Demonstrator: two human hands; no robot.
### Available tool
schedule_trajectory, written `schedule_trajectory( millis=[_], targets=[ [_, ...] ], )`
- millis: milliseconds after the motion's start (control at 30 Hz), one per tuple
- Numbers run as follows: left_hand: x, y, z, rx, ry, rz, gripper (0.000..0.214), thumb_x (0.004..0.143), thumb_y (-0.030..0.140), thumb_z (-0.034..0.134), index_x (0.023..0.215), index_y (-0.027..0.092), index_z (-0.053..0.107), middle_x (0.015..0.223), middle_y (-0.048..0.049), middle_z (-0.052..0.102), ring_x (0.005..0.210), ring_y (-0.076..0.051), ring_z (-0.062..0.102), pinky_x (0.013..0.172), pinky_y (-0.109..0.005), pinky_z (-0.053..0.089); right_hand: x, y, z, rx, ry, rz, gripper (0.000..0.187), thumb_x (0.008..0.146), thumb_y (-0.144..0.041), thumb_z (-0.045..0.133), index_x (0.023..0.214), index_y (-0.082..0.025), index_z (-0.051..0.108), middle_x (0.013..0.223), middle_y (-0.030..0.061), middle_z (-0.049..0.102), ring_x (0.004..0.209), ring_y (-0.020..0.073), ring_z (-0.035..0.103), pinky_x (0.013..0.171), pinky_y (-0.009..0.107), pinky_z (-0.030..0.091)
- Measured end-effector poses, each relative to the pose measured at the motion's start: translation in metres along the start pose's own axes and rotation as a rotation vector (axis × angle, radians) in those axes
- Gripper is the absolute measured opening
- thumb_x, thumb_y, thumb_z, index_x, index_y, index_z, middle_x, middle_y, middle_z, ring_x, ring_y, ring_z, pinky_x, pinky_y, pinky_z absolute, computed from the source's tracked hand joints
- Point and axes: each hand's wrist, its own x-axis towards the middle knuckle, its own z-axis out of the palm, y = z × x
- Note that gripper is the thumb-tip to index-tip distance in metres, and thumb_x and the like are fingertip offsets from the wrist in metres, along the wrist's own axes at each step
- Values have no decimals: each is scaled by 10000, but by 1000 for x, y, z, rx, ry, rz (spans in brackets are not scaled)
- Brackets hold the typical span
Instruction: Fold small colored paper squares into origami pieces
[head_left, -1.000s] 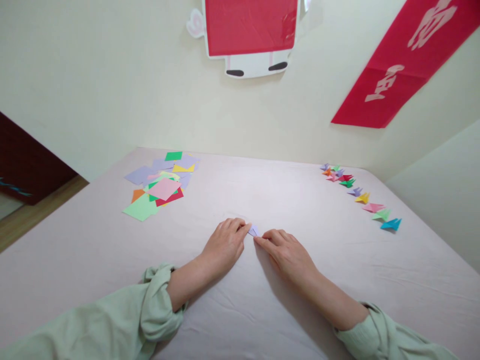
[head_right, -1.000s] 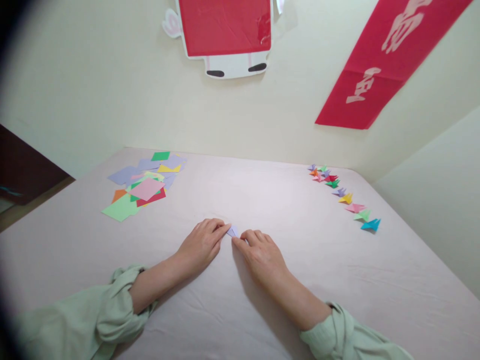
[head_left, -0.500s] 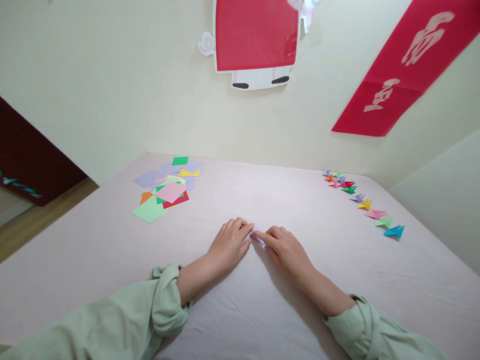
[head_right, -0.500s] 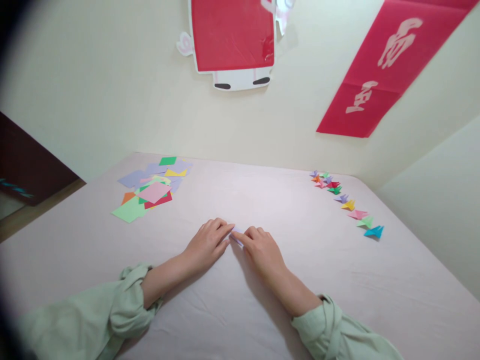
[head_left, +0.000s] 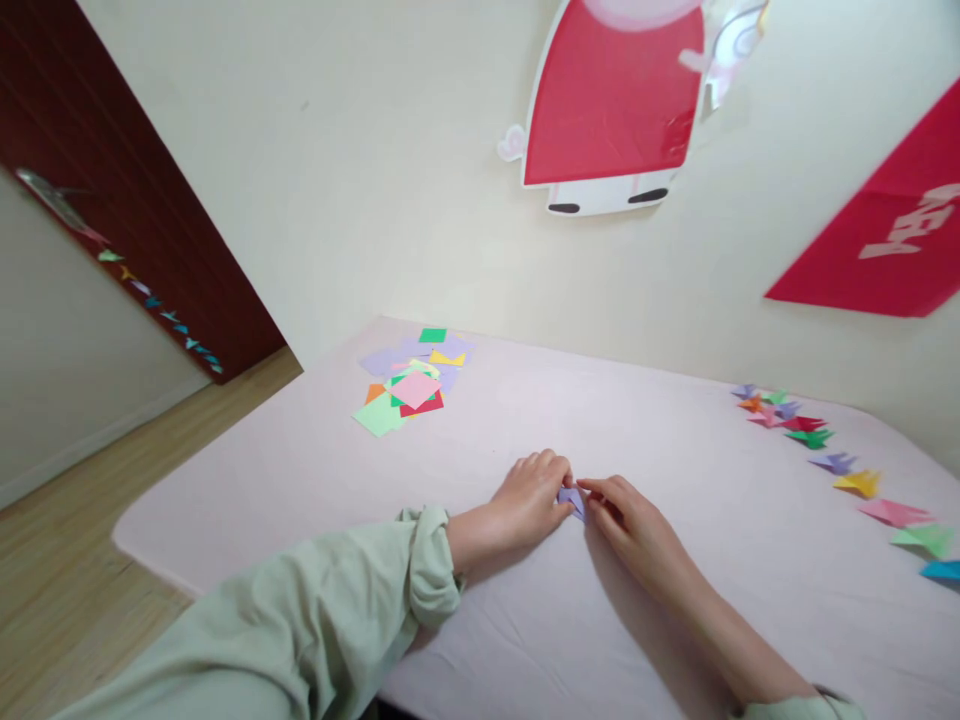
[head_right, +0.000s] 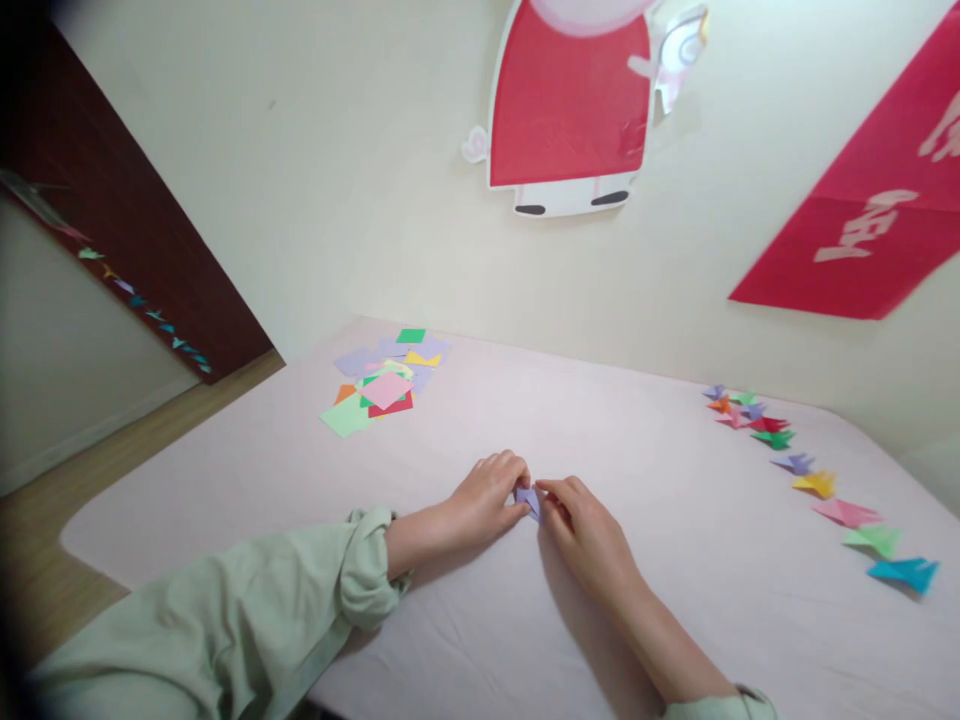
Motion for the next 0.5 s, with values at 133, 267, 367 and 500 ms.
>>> schedule_trajectory(
  millis=[133,267,367,500],
  targets=[
    [11,-2,0,-309,-17,-39,57,802,195,568,848,196,536,773,17,576,712,-139,513,661,-257,388,13,-1,0,24,-14,38,188,873,-311,477,893,-211,634,831,32,602,718,178,571,662,300,422],
    [30,-1,-4,-661,75,-151,61,760,165,559,810,180,527,723,27,539,682,-122,504,633,-239,393,29,-3,-2,175,-3,93,231,872,-352,487,698,-203,516,624,-23,522,587,145,477,556,259,339],
    [43,-1,-5,-805,129,-230,101,761,214,586,845,164,557,782,1,584,730,-128,546,693,-253,423,37,-5,-3,318,54,135,273,880,-372,477,666,-202,478,571,-41,479,550,131,444,544,254,328],
    [53,-4,-1,-865,42,-222,192,763,350,610,752,165,558,666,21,557,615,-114,505,617,-245,393,40,-4,0,379,159,118,311,895,-400,477,658,-200,475,571,-47,455,564,126,427,561,252,332]
  ],
)
